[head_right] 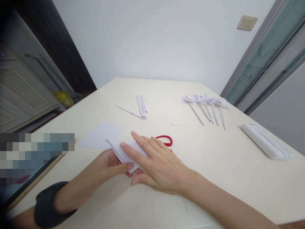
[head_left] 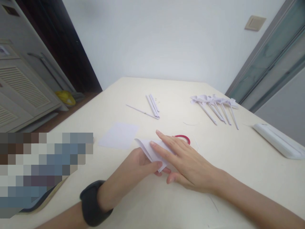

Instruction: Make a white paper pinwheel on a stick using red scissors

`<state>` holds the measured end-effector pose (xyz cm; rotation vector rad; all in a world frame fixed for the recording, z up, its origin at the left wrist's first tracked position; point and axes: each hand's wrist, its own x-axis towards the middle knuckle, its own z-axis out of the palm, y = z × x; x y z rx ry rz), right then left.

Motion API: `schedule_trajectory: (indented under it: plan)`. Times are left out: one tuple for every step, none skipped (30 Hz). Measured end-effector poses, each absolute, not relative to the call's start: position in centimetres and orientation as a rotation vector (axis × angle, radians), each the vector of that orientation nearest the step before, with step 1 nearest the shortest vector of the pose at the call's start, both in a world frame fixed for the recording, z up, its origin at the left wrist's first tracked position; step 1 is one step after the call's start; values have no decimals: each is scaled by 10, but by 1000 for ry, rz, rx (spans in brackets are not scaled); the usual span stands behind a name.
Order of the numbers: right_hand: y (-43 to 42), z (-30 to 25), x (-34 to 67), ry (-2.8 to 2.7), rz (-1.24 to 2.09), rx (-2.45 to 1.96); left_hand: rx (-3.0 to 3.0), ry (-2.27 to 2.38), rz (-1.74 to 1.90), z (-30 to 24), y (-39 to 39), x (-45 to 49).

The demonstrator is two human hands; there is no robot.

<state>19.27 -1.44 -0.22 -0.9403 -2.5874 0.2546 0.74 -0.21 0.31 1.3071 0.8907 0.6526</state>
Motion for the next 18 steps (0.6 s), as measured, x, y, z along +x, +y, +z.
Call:
schedule_trajectory:
  plan:
    - [-15, -1, 194, -2530, 313, -935, 1323, 887, 637, 2, -1, 7]
    - [-17, 0, 194, -2457, 377, -950, 1348, 874, 627, 2, -1, 6]
    - [-18, 1, 195, -2376, 444, -989, 1375, 862, 621, 1, 0, 5]
    - [-19, 2, 195, -2295, 509, -1043, 1394, 854, 611, -1, 0, 5]
    - [-20, 2, 195, -2223, 571, -1103, 1401, 846, 602, -2, -1, 5]
    - [-21, 3, 194, -2170, 633, -1156, 1399, 836, 593, -4, -1, 5]
    - [-21, 4, 193, -2136, 689, -1194, 1389, 826, 583, -5, -2, 5]
    - [-20, 4, 192, -2118, 741, -1220, 1376, 818, 568, -7, -2, 5]
    - [-20, 4, 191, -2112, 787, -1240, 1363, 812, 553, -8, -3, 6]
    - [-19, 3, 191, -2107, 829, -1258, 1350, 809, 535, -10, -3, 6]
    - [-19, 3, 190, -2101, 868, -1275, 1336, 808, 515, -11, -3, 6]
    - [-18, 2, 190, -2089, 900, -1289, 1320, 808, 492, -12, -3, 6]
    - [-18, 2, 190, -2077, 932, -1295, 1305, 808, 474, -13, -2, 6]
    - [-17, 1, 190, -2068, 964, -1295, 1295, 809, 459, -14, -2, 5]
    - [-17, 0, 190, -2059, 995, -1292, 1292, 813, 446, -15, -1, 5]
    - [-17, 0, 190, -2052, 1025, -1288, 1298, 819, 433, -16, 0, 4]
    - [-17, -1, 191, -2046, 1050, -1284, 1306, 826, 416, -17, 1, 4]
    - [-16, -1, 191, -2038, 1070, -1281, 1314, 837, 399, -18, 2, 3]
